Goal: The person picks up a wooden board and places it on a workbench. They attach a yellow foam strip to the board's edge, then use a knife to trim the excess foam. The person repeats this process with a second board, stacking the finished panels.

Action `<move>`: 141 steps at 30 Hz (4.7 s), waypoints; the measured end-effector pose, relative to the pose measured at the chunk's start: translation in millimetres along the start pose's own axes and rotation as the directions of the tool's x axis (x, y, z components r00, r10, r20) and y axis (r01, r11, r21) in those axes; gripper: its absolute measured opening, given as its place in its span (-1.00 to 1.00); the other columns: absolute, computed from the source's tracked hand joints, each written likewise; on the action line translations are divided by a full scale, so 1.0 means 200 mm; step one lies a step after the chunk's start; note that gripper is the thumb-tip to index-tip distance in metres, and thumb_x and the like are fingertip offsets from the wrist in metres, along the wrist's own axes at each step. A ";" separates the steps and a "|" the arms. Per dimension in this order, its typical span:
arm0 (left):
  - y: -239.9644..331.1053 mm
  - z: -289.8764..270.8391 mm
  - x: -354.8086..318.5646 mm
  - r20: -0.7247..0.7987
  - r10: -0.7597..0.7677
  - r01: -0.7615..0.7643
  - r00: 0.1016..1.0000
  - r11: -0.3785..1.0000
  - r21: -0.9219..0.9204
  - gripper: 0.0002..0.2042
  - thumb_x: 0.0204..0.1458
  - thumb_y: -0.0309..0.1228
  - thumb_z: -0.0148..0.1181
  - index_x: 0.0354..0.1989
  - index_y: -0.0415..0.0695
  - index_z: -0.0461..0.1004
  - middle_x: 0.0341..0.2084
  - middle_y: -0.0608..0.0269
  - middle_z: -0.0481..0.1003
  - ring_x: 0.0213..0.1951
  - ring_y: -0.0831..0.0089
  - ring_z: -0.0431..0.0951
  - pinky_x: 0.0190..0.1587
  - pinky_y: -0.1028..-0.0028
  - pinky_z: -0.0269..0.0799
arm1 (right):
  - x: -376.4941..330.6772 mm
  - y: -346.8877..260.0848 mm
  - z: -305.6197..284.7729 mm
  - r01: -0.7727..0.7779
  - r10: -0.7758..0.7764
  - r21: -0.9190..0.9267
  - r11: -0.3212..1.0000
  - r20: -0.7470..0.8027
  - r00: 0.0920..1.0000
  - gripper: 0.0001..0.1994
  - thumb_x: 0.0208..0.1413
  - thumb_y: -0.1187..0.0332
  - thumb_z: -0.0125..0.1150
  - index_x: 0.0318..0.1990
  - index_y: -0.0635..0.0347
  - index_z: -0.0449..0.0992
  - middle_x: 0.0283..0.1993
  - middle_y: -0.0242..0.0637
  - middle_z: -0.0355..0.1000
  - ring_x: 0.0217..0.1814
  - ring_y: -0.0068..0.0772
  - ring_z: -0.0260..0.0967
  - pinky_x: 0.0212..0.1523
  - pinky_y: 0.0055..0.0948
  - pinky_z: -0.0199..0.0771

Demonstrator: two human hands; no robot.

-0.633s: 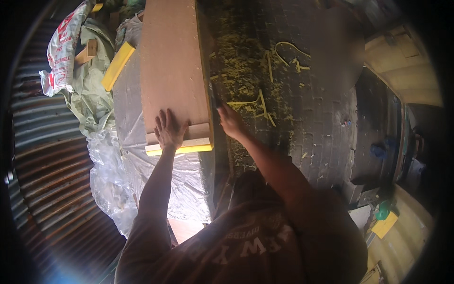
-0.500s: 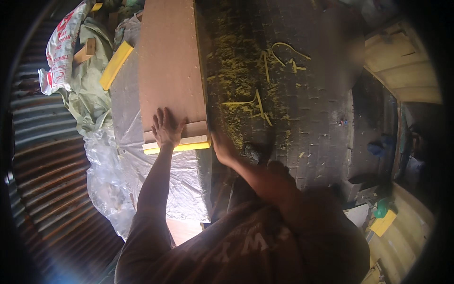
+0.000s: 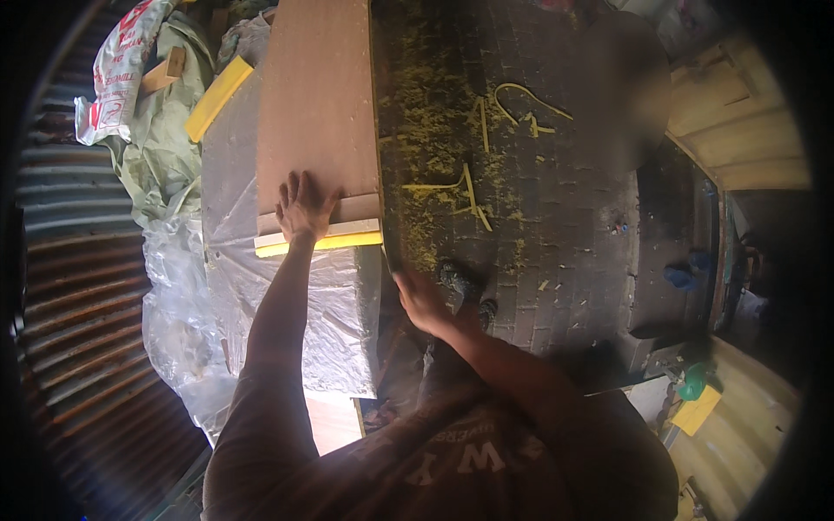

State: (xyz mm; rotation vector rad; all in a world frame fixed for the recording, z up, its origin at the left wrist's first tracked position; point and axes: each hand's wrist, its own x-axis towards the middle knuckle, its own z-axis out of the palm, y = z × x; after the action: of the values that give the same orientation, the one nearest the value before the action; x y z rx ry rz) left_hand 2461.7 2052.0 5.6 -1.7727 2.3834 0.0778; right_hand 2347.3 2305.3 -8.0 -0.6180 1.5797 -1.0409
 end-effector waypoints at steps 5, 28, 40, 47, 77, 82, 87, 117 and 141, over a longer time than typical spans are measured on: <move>0.04 -0.01 0.02 -0.047 0.032 -0.035 0.998 0.998 -0.053 -0.02 -0.03 0.45 -0.03 0.49 0.09 0.04 0.50 0.21 -0.08 0.50 0.09 -0.14 0.47 0.03 -0.18 | 0.09 -0.03 -0.16 -0.178 0.185 0.206 0.962 -0.013 0.983 -0.66 0.42 0.06 -0.14 0.04 0.10 0.39 -0.61 -0.40 0.23 -0.70 -0.58 0.15 -0.67 -0.46 0.21; 0.00 -0.08 0.01 0.092 -0.006 0.009 0.996 0.999 -0.031 -0.01 -0.02 0.42 -0.02 0.51 0.07 -0.03 0.52 0.18 -0.16 0.52 0.13 -0.20 0.48 0.10 -0.24 | 0.84 -0.43 -0.23 -0.129 0.147 0.156 0.979 -0.113 0.983 -0.57 0.39 0.01 -0.09 0.17 0.12 0.40 -0.61 -0.39 0.29 -0.76 -0.52 0.19 -0.70 -0.46 0.24; 0.08 -0.13 0.04 0.137 0.045 -0.030 0.990 0.993 -0.110 0.00 -0.01 0.44 -0.08 0.53 0.10 -0.10 0.54 0.20 -0.24 0.53 0.13 -0.28 0.48 0.09 -0.30 | 0.30 -0.03 -1.41 -0.139 0.205 0.382 0.914 -0.137 0.969 -0.77 0.23 0.09 0.14 -0.21 0.03 0.46 -0.49 -0.37 0.41 -0.63 -0.49 0.31 -0.61 -0.40 0.37; -0.01 -0.07 0.05 0.126 -0.024 0.049 0.992 0.978 -0.201 -0.05 -0.01 0.36 0.04 0.50 0.10 -0.01 0.53 0.21 -0.19 0.52 0.12 -0.29 0.48 0.04 -0.31 | 0.66 -0.30 -1.43 -0.078 0.277 0.578 0.812 -0.264 0.924 -0.77 0.26 0.07 0.11 -0.17 -0.01 0.44 -0.44 -0.31 0.41 -0.62 -0.40 0.36 -0.62 -0.33 0.40; 0.69 -0.13 1.74 -0.057 -0.494 0.482 0.867 0.864 -0.145 -0.03 0.00 0.34 -0.02 0.53 0.06 -0.11 0.52 0.01 -0.20 0.51 -0.11 -0.29 0.43 -0.16 -0.38 | 3.59 -1.65 -1.24 0.156 -0.152 0.135 0.978 -0.044 0.987 -0.55 0.38 0.01 0.00 0.24 0.06 0.43 -0.48 -0.43 0.30 -0.51 -0.64 0.22 -0.42 -0.55 0.32; 0.76 -0.13 1.85 -0.065 -0.426 0.412 0.902 0.897 -0.158 -0.03 0.00 0.32 -0.02 0.53 0.04 -0.11 0.52 0.00 -0.20 0.51 -0.10 -0.29 0.43 -0.16 -0.39 | 3.93 -1.88 -1.28 0.242 -0.258 -0.103 0.965 -0.195 0.946 -0.54 0.40 0.03 -0.06 0.25 0.12 0.38 -0.30 -0.28 0.49 -0.36 -0.43 0.42 -0.27 -0.35 0.44; 0.68 -0.13 1.75 -0.051 -0.488 0.478 0.871 0.868 -0.134 -0.03 0.01 0.32 -0.01 0.53 0.04 -0.12 0.52 0.00 -0.21 0.51 -0.10 -0.29 0.42 -0.16 -0.38 | 3.04 -1.41 -1.13 0.145 -0.175 0.124 0.982 0.281 0.944 -0.45 0.43 0.02 -0.12 0.48 -0.04 0.13 -0.46 -0.51 0.18 -0.47 -0.69 0.19 -0.47 -0.52 0.27; 0.72 -0.13 1.81 -0.061 -0.466 0.453 0.883 0.878 -0.154 -0.03 0.02 0.33 0.00 0.53 0.11 -0.15 0.53 0.06 -0.22 0.51 -0.07 -0.31 0.44 -0.11 -0.38 | 2.85 -1.35 -0.99 0.152 -0.149 -0.048 0.987 0.055 0.987 -0.52 0.45 0.01 -0.26 0.28 0.14 0.31 -0.42 -0.39 0.34 -0.48 -0.54 0.31 -0.46 -0.43 0.34; 0.73 -0.13 1.83 -0.085 -0.463 0.448 0.882 0.881 -0.153 -0.05 0.01 0.33 0.01 0.53 0.14 -0.11 0.53 0.09 -0.21 0.51 -0.05 -0.31 0.45 -0.08 -0.43 | 2.38 -1.16 -0.80 0.134 -0.133 -0.070 0.989 0.018 0.991 -0.65 0.44 0.07 -0.12 0.12 0.11 0.36 -0.56 -0.51 0.21 -0.65 -0.67 0.12 -0.66 -0.52 0.18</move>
State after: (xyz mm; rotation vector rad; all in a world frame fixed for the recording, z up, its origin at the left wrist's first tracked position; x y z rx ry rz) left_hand 2217.4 1743.7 -38.2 -2.4164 1.9982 0.0677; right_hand 2034.9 1849.7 -39.1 -0.7865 1.5864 -1.0813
